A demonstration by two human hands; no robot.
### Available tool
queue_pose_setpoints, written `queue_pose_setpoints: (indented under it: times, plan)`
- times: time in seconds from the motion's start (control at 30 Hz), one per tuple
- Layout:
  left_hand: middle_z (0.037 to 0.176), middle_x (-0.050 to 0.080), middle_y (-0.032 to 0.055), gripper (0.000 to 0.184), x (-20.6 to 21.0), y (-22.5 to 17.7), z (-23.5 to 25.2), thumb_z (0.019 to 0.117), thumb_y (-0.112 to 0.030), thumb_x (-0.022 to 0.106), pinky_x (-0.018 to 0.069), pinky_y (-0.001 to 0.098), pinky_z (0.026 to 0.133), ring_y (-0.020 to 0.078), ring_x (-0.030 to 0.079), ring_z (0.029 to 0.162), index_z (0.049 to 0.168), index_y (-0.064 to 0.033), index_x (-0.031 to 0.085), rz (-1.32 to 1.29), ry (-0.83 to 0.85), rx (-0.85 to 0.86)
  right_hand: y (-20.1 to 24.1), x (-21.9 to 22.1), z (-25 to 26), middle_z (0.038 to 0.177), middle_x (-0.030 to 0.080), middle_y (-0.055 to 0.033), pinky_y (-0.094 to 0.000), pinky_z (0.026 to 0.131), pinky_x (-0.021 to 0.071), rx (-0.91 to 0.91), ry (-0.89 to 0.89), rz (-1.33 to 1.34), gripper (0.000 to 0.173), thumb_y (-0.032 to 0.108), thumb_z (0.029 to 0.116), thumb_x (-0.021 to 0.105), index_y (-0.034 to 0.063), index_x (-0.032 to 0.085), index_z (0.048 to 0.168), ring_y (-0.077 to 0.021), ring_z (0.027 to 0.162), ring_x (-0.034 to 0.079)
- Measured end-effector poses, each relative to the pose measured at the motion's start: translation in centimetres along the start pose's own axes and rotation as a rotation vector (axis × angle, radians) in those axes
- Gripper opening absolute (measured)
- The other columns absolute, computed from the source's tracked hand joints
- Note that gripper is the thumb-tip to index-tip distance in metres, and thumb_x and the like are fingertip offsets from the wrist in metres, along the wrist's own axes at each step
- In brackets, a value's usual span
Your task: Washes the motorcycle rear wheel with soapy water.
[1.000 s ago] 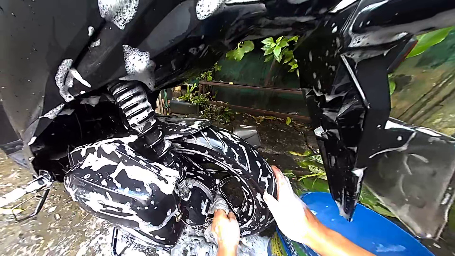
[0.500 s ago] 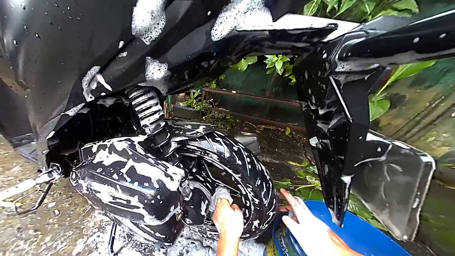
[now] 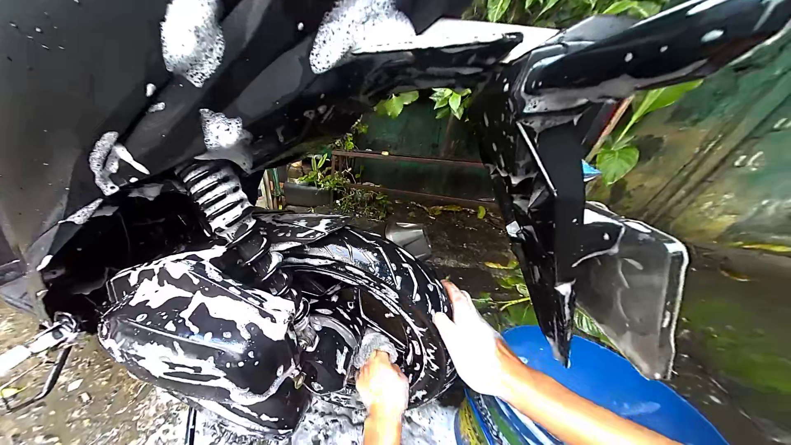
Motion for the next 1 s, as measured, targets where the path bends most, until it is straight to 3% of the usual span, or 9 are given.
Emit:
queue_pose_setpoints:
  times: [0.13,0.27,0.33,0.4,0.5,0.63,0.73,0.93,1.0]
  plan:
    - [0.123,0.069,0.0121,0.029,0.5,-0.2,-2.7,0.0987,-0.024,0.056,0.0515,0.0495,0.102,0.0275,0.065,0.118,0.115,-0.0064,0.073,-0.190,-0.042,0.127,-1.4,0.6,-0.5,0.160,0.038,-0.0142,-0.0549,0.111,0.0439,0.018,0.027,0.010,0.071,0.047,0.1028,0.040,0.0172,0.018,0.164,-0.0296,0.141,0.048]
    - [0.094,0.072,0.0137,0.031,2.0,0.4,-6.3,0.0960,-0.028,0.062,0.0394,0.0563,0.106,0.0332,0.065,0.103,0.087,-0.0011,0.073,-0.424,-0.332,0.137,-2.5,0.9,-0.5,0.158,0.042,-0.0148,-0.0523,0.110,0.0457,0.006,0.017,0.021,0.072,0.046,0.1021,0.044,0.0164,0.020,0.163,-0.0282,0.139,0.051]
    - [0.114,0.069,0.0254,0.036,3.2,1.7,-6.2,0.1010,-0.021,0.061,0.0374,0.0540,0.112,0.0369,0.060,0.117,0.116,0.0110,0.066,-0.859,-0.355,-0.016,-2.8,1.3,-0.7,0.157,0.042,-0.0157,-0.0526,0.110,0.0456,0.008,0.022,0.051,0.074,0.046,0.1015,0.045,0.0158,0.019,0.163,-0.0288,0.138,0.051]
    - [0.135,0.058,0.0245,0.040,3.8,2.8,-3.3,0.1060,-0.012,0.051,0.0450,0.0436,0.110,0.0273,0.057,0.124,0.139,0.0097,0.049,-1.461,-0.337,-0.092,-3.0,1.4,-0.6,0.158,0.041,-0.0156,-0.0518,0.112,0.0447,0.002,0.029,0.054,0.077,0.049,0.0998,0.045,0.0149,0.018,0.164,-0.0281,0.139,0.050]
    - [0.110,0.062,0.0144,0.022,3.7,3.1,0.8,0.1075,-0.012,0.045,0.0566,0.0405,0.086,0.0220,0.063,0.096,0.124,-0.0001,0.052,-2.107,-0.324,-0.201,-3.4,1.4,-1.0,0.157,0.041,-0.0153,-0.0519,0.111,0.0452,-0.001,0.067,0.047,0.080,0.048,0.0986,0.049,0.0169,0.015,0.164,-0.0281,0.138,0.051]
    - [0.109,0.063,0.0166,0.022,4.8,2.1,-0.7,0.1048,-0.007,0.051,0.0546,0.0359,0.085,0.0192,0.062,0.095,0.122,0.0061,0.055,-1.686,-0.307,-0.190,-3.4,1.4,-0.6,0.160,0.038,-0.0159,-0.0491,0.113,0.0434,-0.085,0.072,0.028,0.087,0.055,0.0972,0.048,0.0131,0.014,0.165,-0.0265,0.141,0.048]
    - [0.129,0.061,0.0248,0.033,5.6,1.1,-4.3,0.1005,-0.004,0.058,0.0478,0.0452,0.105,0.0282,0.059,0.118,0.131,0.0091,0.055,-1.385,-0.228,-0.167,-3.4,1.4,-1.0,0.158,0.041,-0.0163,-0.0513,0.111,0.0454,-0.066,0.070,0.038,0.084,0.050,0.0975,0.052,0.0141,0.016,0.164,-0.0291,0.138,0.051]
    - [0.118,0.060,0.0165,0.029,3.7,4.7,0.2,0.1082,-0.016,0.041,0.0549,0.0463,0.090,0.0268,0.061,0.104,0.133,-0.0032,0.047,-2.175,-0.241,-0.337,-3.4,1.7,-0.9,0.156,0.042,-0.0157,-0.0532,0.107,0.0476,-0.029,0.046,0.034,0.084,0.051,0.0965,0.052,0.0164,0.016,0.164,-0.0301,0.134,0.054]
    - [0.114,0.060,0.0172,0.025,3.7,4.0,-0.5,0.1067,-0.011,0.045,0.0559,0.0440,0.087,0.0258,0.062,0.100,0.129,-0.0002,0.050,-2.089,-0.274,-0.368,-3.4,1.8,-1.1,0.155,0.044,-0.0162,-0.0521,0.108,0.0467,-0.034,0.055,0.042,0.084,0.050,0.0970,0.053,0.0154,0.015,0.164,-0.0296,0.134,0.054]
Point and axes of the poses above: each hand's wrist, its own z-axis towards the middle knuckle, its own x-axis out of the palm, y = z × x, the point moved 7 cm from there along z, towards the middle knuckle
